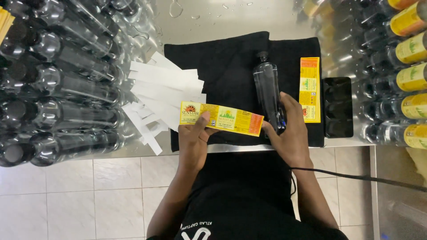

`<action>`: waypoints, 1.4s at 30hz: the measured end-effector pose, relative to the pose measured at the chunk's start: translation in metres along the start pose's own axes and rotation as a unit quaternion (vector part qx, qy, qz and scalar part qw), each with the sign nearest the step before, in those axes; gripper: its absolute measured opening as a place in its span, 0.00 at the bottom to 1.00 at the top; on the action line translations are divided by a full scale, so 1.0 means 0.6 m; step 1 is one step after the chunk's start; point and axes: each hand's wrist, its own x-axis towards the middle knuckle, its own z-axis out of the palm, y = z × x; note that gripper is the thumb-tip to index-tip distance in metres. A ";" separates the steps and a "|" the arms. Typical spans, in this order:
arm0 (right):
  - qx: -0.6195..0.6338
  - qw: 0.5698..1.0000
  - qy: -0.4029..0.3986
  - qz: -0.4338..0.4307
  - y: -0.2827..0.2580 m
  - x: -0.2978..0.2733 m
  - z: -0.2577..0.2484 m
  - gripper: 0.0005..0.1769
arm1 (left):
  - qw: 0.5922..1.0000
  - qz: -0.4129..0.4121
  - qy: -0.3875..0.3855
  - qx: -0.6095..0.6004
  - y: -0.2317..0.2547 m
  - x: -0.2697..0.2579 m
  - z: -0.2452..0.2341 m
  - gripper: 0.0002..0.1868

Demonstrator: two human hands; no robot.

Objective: Manually applying adhesive labels to plastic bottles at a production station

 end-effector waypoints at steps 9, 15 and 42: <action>0.032 0.997 0.012 0.066 -0.049 0.026 0.013 0.55 | 1.000 -0.024 0.006 -0.004 0.004 -0.002 0.003 0.36; 0.130 0.989 0.046 0.052 -0.020 0.017 0.037 0.50 | 1.000 -0.012 0.019 -0.004 0.012 0.000 -0.012 0.35; 0.117 0.993 -0.027 0.021 -0.036 -0.017 0.063 0.38 | 0.999 0.014 0.045 -0.027 -0.009 0.016 0.003 0.30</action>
